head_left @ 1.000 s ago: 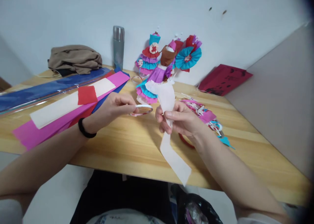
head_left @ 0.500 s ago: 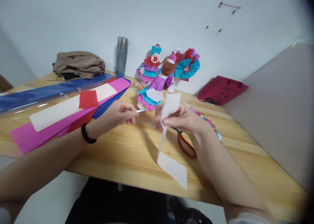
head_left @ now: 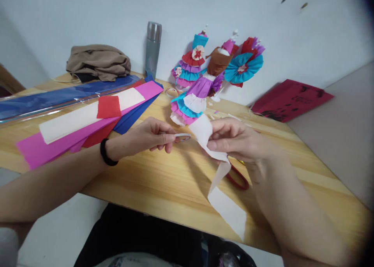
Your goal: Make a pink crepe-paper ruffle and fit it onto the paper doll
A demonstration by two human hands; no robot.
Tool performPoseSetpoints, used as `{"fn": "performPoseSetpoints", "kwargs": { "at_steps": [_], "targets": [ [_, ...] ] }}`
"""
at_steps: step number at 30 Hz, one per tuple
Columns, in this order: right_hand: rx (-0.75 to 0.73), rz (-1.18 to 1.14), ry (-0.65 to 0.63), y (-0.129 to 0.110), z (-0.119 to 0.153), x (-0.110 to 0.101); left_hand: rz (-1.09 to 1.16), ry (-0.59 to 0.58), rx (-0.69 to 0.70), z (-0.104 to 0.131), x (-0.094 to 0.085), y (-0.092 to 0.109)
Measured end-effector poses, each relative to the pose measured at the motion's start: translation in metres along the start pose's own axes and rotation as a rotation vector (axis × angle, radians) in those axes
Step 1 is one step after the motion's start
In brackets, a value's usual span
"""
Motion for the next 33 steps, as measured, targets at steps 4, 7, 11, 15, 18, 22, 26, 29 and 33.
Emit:
{"fn": "performPoseSetpoints", "kwargs": {
  "at_steps": [4,7,11,15,18,22,26,29,33],
  "targets": [
    [0.042,0.182,0.030,-0.005,-0.002,0.011,-0.025,-0.018,0.019,-0.002,0.000,-0.005],
    [-0.006,0.302,0.143,-0.004,-0.007,0.016,-0.047,-0.025,0.039,-0.003,0.001,-0.007],
    [0.005,0.365,0.189,0.007,-0.012,0.018,-0.035,-0.021,0.036,-0.002,0.003,-0.006],
    [0.050,0.390,0.150,0.015,-0.015,0.015,0.012,-0.050,0.040,0.000,0.003,-0.002],
    [0.065,0.318,0.134,0.017,-0.016,0.010,0.045,-0.116,0.056,0.002,0.003,0.001],
    [0.050,0.242,0.085,0.018,-0.015,0.004,0.038,-0.113,0.066,0.002,0.001,0.001],
    [-0.006,0.196,0.101,0.015,-0.009,-0.003,-0.016,-0.089,0.089,0.002,-0.001,0.000],
    [-0.027,0.212,0.074,0.011,-0.002,-0.007,-0.087,-0.093,0.098,0.002,-0.001,0.002],
    [-0.075,0.259,0.045,0.003,0.006,-0.010,-0.168,-0.064,0.101,0.002,0.000,0.004]
  ]
}}
Point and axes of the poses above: each hand's wrist, its own z-axis away from the middle knuckle, its own x-axis out of the palm, y = z × x, the point moved 1 cm from there along -z, towards the middle knuckle, and after that the axes turned 7 degrees about z, right-handed, at the moved point
